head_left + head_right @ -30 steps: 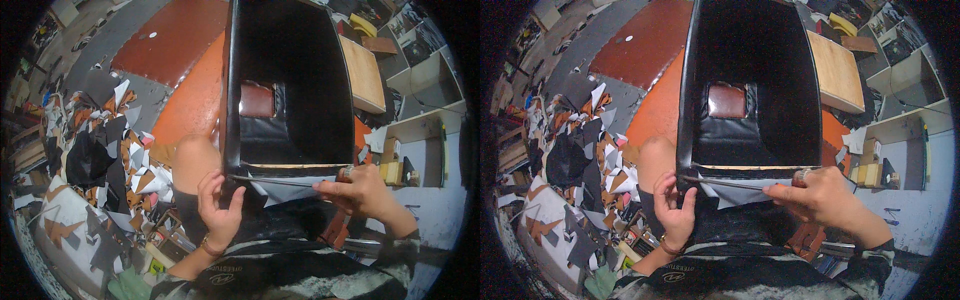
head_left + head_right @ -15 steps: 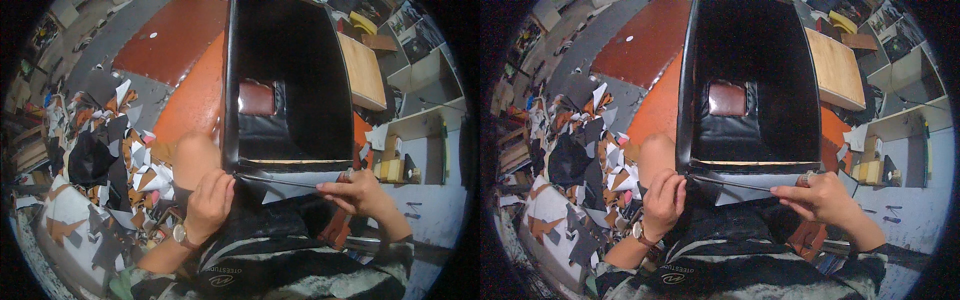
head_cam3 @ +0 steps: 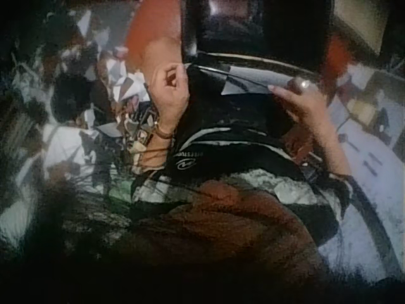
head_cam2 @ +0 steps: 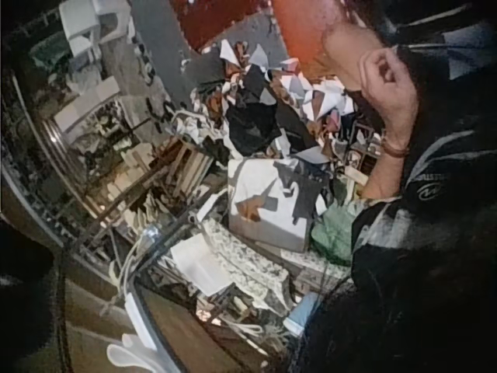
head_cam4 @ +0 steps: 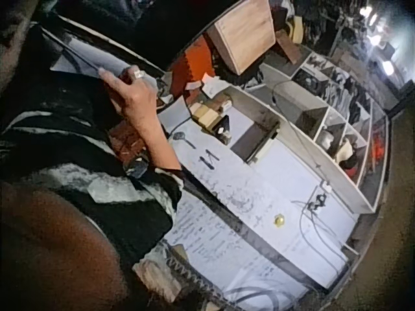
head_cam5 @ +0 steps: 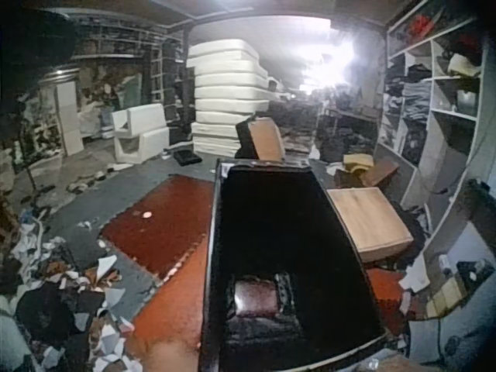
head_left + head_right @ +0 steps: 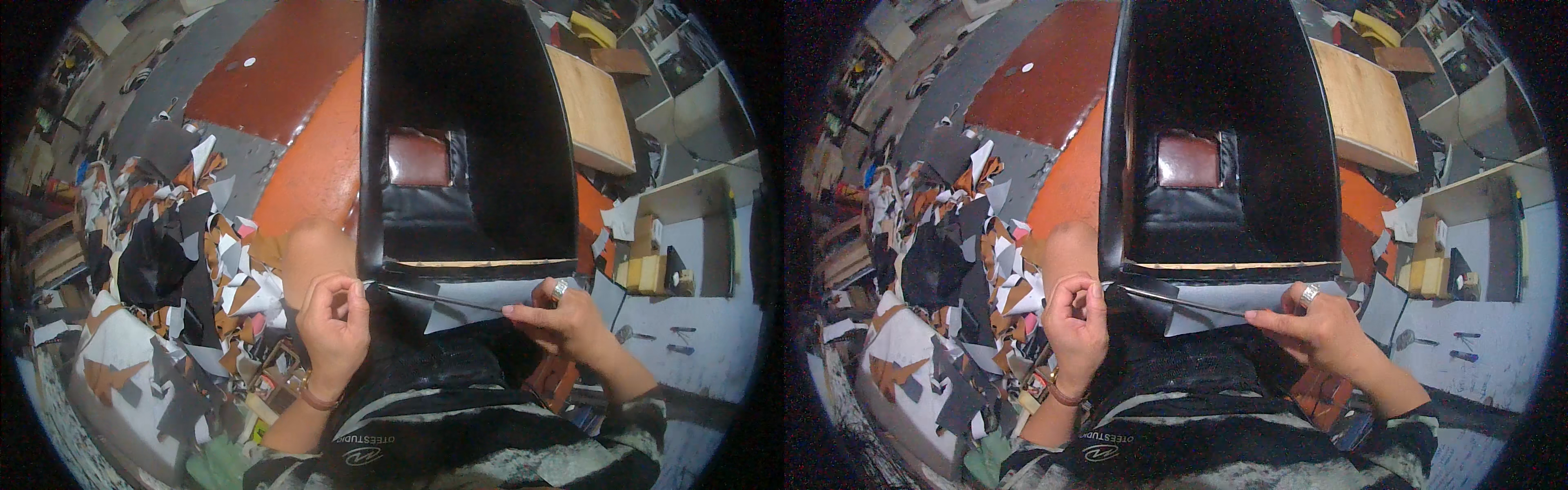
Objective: The person is reupholstering a rectangular wooden box. They cut a black vinyl sheet to size, apply it to the box edges, and secure it using a staple gun. The person repeatedly trims excess material and adjusts the vinyl to ensure a tight fit.
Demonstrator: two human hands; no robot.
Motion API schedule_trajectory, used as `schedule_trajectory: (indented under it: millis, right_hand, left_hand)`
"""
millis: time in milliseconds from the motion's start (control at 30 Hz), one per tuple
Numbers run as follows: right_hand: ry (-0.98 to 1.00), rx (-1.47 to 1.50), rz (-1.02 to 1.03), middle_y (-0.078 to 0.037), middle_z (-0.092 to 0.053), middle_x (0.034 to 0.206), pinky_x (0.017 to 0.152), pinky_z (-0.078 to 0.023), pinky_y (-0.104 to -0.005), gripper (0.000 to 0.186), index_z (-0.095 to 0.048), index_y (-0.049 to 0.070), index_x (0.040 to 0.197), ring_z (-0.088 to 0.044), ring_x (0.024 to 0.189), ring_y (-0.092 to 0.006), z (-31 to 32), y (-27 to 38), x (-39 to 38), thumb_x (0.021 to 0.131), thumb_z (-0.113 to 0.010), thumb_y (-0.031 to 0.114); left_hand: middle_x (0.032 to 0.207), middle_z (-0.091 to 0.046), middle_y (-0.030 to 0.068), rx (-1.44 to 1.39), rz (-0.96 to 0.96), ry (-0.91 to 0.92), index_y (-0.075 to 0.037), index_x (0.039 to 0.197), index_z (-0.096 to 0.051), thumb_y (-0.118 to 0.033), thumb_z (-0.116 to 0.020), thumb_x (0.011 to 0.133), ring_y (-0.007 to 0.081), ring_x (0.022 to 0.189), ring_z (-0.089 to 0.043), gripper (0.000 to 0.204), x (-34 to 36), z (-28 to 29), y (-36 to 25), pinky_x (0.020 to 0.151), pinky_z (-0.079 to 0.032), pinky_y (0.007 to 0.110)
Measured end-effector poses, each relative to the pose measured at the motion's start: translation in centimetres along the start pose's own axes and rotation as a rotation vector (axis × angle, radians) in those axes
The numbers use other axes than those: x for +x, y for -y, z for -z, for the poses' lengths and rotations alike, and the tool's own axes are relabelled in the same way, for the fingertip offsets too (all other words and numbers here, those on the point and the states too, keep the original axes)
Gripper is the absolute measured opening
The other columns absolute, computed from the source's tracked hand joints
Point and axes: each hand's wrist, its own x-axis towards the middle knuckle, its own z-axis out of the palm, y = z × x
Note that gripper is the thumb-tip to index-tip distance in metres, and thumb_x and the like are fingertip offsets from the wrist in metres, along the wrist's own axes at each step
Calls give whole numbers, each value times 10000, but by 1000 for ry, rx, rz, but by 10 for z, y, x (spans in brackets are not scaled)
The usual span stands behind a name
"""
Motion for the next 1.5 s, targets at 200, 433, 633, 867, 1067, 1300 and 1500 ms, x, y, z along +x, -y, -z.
schedule_trajectory:
  millis: [200, 433, 633, 867, 1067, 1300, 1500]
  right_hand:
    - [-373, -165, 82, -82, -701, 916, 650, -549, -387, 334, -757, 103, 1125, -679, 730, -286, -26, -5, -6, 815, -878, 138]
    - [-14, 288, -204, -87, -711, 923, 680, -552, -406, 394, -754, 78, 1107, -687, 779, -299, -28, -8, -14, 798, -926, 251]
    - [-206, -104, -21, -75, -708, 876, 650, -537, -407, 325, -775, 111, 1132, -686, 770, -287, -16, -1, -9, 872, -866, 283]
    - [73, 172, -134, -128, -696, 792, 615, -517, -401, 246, -791, 79, 1129, -689, 683, -292, -15, -6, -12, 973, -769, 268]
    - [303, 1060, -553, -41, -768, 866, 640, -519, -290, 333, -782, 23, 1179, -669, 699, -125, -59, -20, -28, 1122, -606, 301]
    - [89, 1005, -190, -79, -810, 1045, 767, -576, -321, 253, -772, 6, 1230, -719, 835, -154, -81, 2, -29, 1062, -694, 179]
    - [71, 672, -70, -113, -794, 966, 719, -556, -352, 268, -792, 24, 1194, -738, 802, -215, -66, 8, -29, 973, -791, 176]
  left_hand:
    - [1069, -677, 89, -59, 52, 3, 40, 1040, -675, -18, -706, 1012, 134, 939, -676, 72, 0, 0, 0, 725, -616, 273]
    - [1077, -684, 89, -69, 19, -3, 37, 1039, -685, -22, -704, 1014, 127, 937, -670, 67, 0, 1, 7, 708, -607, 269]
    - [1072, -689, 86, -123, 68, -9, 38, 1030, -689, -36, -715, 1014, 122, 946, -671, 80, 0, -2, 8, 694, -602, 263]
    - [1074, -689, 68, -132, 60, -5, 27, 1032, -690, -59, -713, 1026, 112, 940, -670, 89, 0, 0, 8, 686, -587, 248]
    - [1075, -693, 67, -153, 39, 30, 25, 1077, -701, -74, -709, 1038, 105, 935, -662, 107, 0, 3, 10, 706, -568, 254]
    - [1059, -717, 94, -565, 284, 187, 31, 1309, -667, -150, -642, 1101, 132, 904, -693, 277, -13, 31, -17, 751, -629, 302]
    - [895, -779, 140, -426, 493, 396, 63, 1151, -743, -141, -697, 1066, 191, 770, -754, 226, -29, 60, -39, 757, -652, 343]
